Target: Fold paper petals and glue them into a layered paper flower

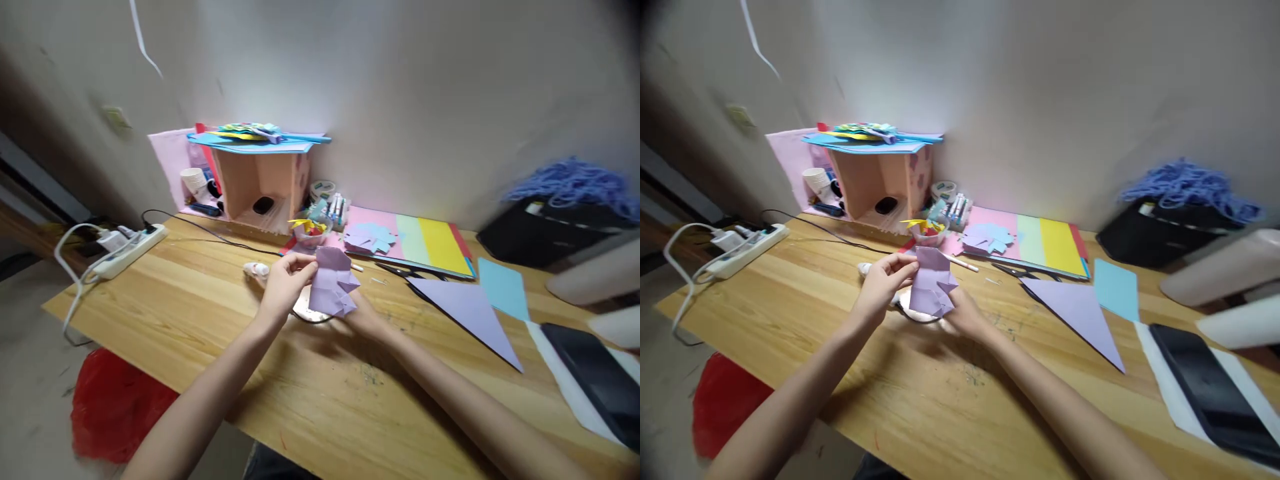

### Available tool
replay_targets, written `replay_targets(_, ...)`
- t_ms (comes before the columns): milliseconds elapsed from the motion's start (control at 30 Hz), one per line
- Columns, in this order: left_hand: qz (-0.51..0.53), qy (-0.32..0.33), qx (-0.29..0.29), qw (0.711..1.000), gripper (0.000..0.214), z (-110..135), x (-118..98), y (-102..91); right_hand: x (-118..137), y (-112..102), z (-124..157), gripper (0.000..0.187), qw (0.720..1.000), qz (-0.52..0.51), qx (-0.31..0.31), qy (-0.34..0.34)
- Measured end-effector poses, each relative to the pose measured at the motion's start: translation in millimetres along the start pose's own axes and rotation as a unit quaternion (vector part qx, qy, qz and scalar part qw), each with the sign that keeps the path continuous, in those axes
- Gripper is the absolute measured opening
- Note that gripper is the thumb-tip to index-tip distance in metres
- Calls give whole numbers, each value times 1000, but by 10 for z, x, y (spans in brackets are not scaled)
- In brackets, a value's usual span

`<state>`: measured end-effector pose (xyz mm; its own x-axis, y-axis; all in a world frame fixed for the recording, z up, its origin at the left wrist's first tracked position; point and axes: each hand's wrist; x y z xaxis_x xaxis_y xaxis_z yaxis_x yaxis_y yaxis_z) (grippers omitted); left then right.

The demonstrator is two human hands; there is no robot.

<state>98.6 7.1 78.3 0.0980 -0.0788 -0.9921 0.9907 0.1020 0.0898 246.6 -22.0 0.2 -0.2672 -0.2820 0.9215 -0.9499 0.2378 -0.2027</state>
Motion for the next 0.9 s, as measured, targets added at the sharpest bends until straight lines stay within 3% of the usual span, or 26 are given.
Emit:
replay_targets(100,-30,-28,44,998,22,-25,168,167,-55,-508,166,30,989,-78,-66,109)
replay_targets(200,-71,-58,90,992,21,2,320,323,-61,-766,312,31,972,-115,-129,160)
replay_targets(367,-82,-92,130,984,20,45,467,465,-63,-718,400,30,960,-90,-172,200)
replay_targets(533,-47,-135,136,980,27,30,581,409,-104,-698,375,28,944,-60,-262,194)
replay_targets(633,-38,-185,171,967,31,93,628,370,-133,-730,365,30,930,-52,-302,203)
replay_targets(800,-41,-199,270,941,32,227,643,362,-150,-722,396,25,939,-41,-294,174)
replay_targets(900,-54,-189,274,942,29,231,638,352,-133,-713,431,21,951,-20,-284,121)
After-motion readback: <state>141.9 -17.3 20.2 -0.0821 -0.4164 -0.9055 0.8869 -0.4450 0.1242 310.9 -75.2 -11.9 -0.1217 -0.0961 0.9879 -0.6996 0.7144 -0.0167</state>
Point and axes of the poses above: each hand's wrist, its own z-axis away from the middle knuckle, its own y-axis out of the palm, x = y × z, and after that the axes turned 15 degrees about -x, right-handed
